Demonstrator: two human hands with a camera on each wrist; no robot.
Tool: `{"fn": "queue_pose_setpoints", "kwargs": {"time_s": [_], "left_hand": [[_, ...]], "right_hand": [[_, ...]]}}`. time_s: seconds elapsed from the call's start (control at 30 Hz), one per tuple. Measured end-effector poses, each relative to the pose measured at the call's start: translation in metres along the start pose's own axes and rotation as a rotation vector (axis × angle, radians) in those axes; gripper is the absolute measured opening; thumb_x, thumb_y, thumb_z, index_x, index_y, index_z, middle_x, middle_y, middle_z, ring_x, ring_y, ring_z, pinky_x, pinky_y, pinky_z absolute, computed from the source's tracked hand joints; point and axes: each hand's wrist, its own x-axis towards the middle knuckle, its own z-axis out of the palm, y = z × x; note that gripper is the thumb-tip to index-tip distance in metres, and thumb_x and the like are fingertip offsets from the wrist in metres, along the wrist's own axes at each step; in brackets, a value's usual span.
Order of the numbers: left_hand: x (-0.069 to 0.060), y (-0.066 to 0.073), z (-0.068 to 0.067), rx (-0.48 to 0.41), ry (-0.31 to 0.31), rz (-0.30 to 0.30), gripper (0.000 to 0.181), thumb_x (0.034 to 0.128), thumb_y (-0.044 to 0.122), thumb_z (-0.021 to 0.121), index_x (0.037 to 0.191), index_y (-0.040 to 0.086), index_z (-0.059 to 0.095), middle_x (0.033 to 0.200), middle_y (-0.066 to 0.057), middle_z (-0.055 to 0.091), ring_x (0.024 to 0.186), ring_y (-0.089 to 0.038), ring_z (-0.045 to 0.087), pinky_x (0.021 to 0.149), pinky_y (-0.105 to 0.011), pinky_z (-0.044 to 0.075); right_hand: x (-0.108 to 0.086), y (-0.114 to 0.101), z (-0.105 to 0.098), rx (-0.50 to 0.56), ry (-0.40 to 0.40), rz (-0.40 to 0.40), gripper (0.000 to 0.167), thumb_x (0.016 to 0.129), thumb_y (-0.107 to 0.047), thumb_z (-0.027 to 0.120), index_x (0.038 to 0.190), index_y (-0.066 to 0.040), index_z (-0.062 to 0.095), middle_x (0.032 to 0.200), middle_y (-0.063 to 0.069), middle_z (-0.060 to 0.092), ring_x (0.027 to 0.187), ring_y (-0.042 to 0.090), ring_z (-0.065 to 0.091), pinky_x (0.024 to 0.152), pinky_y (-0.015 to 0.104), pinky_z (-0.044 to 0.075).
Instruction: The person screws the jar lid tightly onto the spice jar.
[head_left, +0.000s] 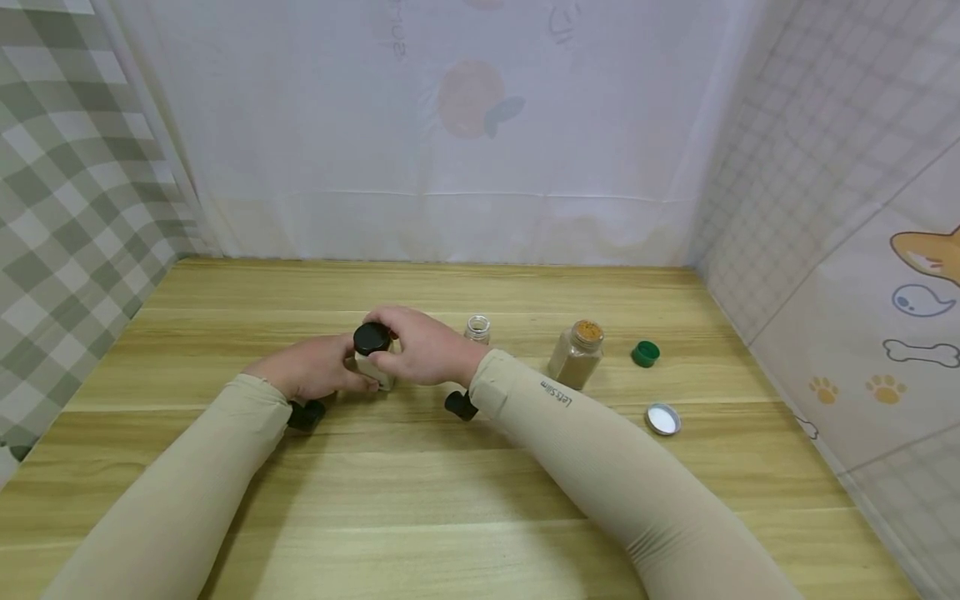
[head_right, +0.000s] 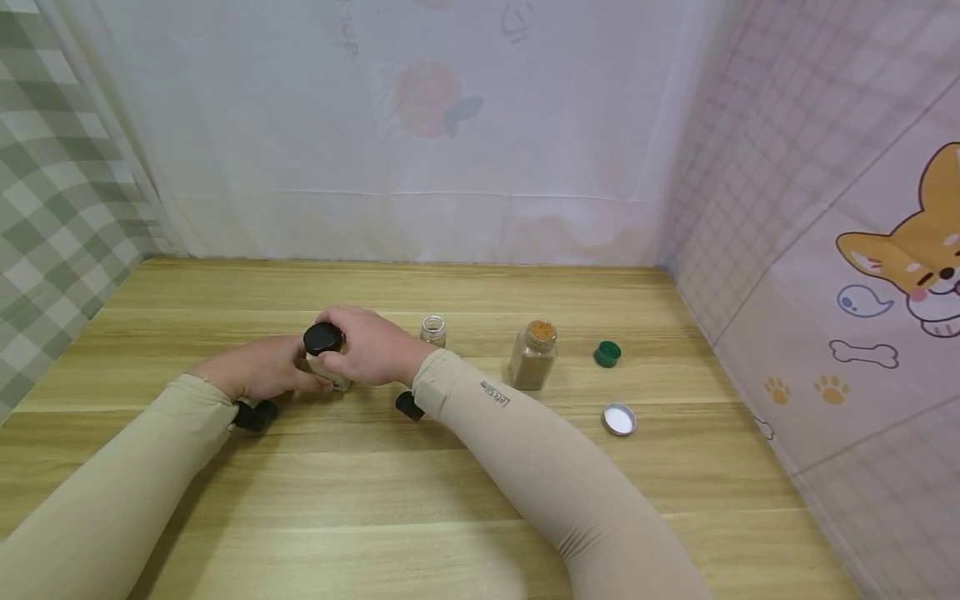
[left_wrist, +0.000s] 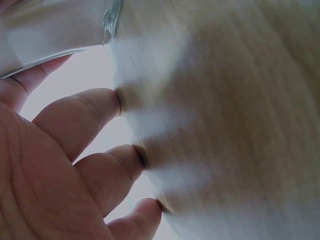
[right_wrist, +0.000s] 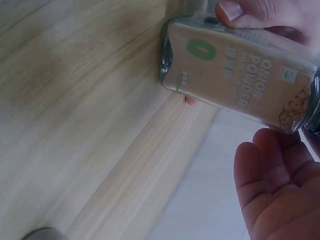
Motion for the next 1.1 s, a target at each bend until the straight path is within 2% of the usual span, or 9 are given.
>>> {"fn": "queue_pose_setpoints", "kwargs": {"time_s": [0.1, 0.17, 0.27, 0.37, 0.47, 0.63, 0.77, 0.87, 1.1], "left_hand": [[-0.0003, 0.0006, -0.0001, 0.001, -0.003, -0.003, 0.054, 0.0959, 0.048, 0.076, 0.141, 0.022, 0.059, 0.145, -0.014, 0.061, 0.115, -0.027, 0.061, 0.093, -0.044, 0.05], [-0.0006, 0.0007, -0.0001, 0.007, -0.004, -0.004, 0.055, 0.0959, 0.048, 0.076, 0.142, 0.022, 0.059, 0.142, -0.013, 0.062, 0.113, -0.026, 0.062, 0.092, -0.044, 0.05], [-0.0007, 0.0009, 0.0, 0.01, -0.006, -0.006, 0.058, 0.0957, 0.048, 0.076, 0.144, 0.022, 0.057, 0.136, -0.012, 0.065, 0.109, -0.025, 0.062, 0.091, -0.043, 0.051], [-0.0009, 0.001, 0.0, 0.009, -0.005, -0.008, 0.059, 0.0954, 0.048, 0.076, 0.145, 0.021, 0.057, 0.131, -0.011, 0.066, 0.107, -0.025, 0.062, 0.089, -0.043, 0.051], [-0.0012, 0.0013, -0.0001, 0.004, -0.007, -0.009, 0.057, 0.0957, 0.048, 0.076, 0.143, 0.021, 0.057, 0.129, -0.011, 0.066, 0.105, -0.025, 0.062, 0.088, -0.042, 0.05], [-0.0022, 0.0022, -0.0005, 0.005, -0.002, -0.002, 0.055, 0.096, 0.048, 0.076, 0.142, 0.022, 0.059, 0.141, -0.013, 0.063, 0.114, -0.027, 0.062, 0.093, -0.045, 0.05], [-0.0023, 0.0025, -0.0006, 0.01, 0.006, 0.005, 0.056, 0.0954, 0.048, 0.076, 0.143, 0.023, 0.058, 0.144, -0.013, 0.062, 0.12, -0.029, 0.062, 0.096, -0.048, 0.05], [-0.0022, 0.0026, -0.0005, 0.011, 0.005, 0.008, 0.057, 0.0955, 0.047, 0.076, 0.143, 0.021, 0.058, 0.14, -0.012, 0.064, 0.117, -0.028, 0.063, 0.095, -0.047, 0.051], [-0.0023, 0.003, -0.0007, 0.004, -0.001, 0.006, 0.055, 0.0962, 0.047, 0.075, 0.141, 0.02, 0.058, 0.135, -0.012, 0.065, 0.108, -0.024, 0.062, 0.09, -0.042, 0.05]], "right_hand": [[0.0, -0.0003, 0.001, -0.004, 0.008, 0.006, 0.034, 0.104, -0.021, 0.065, 0.134, -0.008, 0.056, 0.124, 0.001, 0.063, 0.112, 0.011, 0.062, 0.1, 0.027, 0.05], [0.0001, -0.0001, 0.0014, 0.001, 0.009, 0.009, 0.038, 0.104, -0.023, 0.066, 0.137, -0.007, 0.054, 0.126, 0.002, 0.064, 0.113, 0.012, 0.062, 0.102, 0.028, 0.05], [0.0, 0.0004, 0.0012, 0.01, 0.004, 0.008, 0.048, 0.104, -0.023, 0.065, 0.146, -0.005, 0.05, 0.133, 0.005, 0.063, 0.118, 0.012, 0.061, 0.107, 0.033, 0.05], [-0.0001, 0.0004, 0.0007, 0.009, -0.003, -0.001, 0.05, 0.105, -0.02, 0.063, 0.15, -0.006, 0.048, 0.139, 0.005, 0.061, 0.12, 0.012, 0.06, 0.11, 0.037, 0.05], [0.0001, 0.0004, 0.0009, 0.002, 0.001, -0.006, 0.041, 0.105, -0.019, 0.062, 0.144, -0.008, 0.053, 0.134, 0.003, 0.062, 0.116, 0.012, 0.06, 0.106, 0.034, 0.051], [0.0003, 0.0003, 0.0022, 0.0, 0.02, 0.009, 0.035, 0.104, -0.025, 0.066, 0.134, -0.009, 0.055, 0.122, 0.0, 0.064, 0.109, 0.011, 0.062, 0.097, 0.025, 0.05], [0.0001, 0.0007, 0.0025, 0.006, 0.023, 0.017, 0.05, 0.104, -0.026, 0.067, 0.146, -0.006, 0.049, 0.129, 0.002, 0.064, 0.114, 0.01, 0.061, 0.104, 0.028, 0.05], [0.0001, 0.0009, 0.0022, -0.002, 0.018, 0.008, 0.056, 0.104, -0.024, 0.066, 0.152, -0.005, 0.046, 0.135, 0.003, 0.063, 0.117, 0.011, 0.06, 0.108, 0.032, 0.049], [0.0002, 0.0003, 0.0025, -0.01, 0.016, -0.003, 0.035, 0.104, -0.019, 0.063, 0.137, -0.009, 0.056, 0.127, 0.001, 0.063, 0.11, 0.012, 0.06, 0.098, 0.025, 0.049]]}}
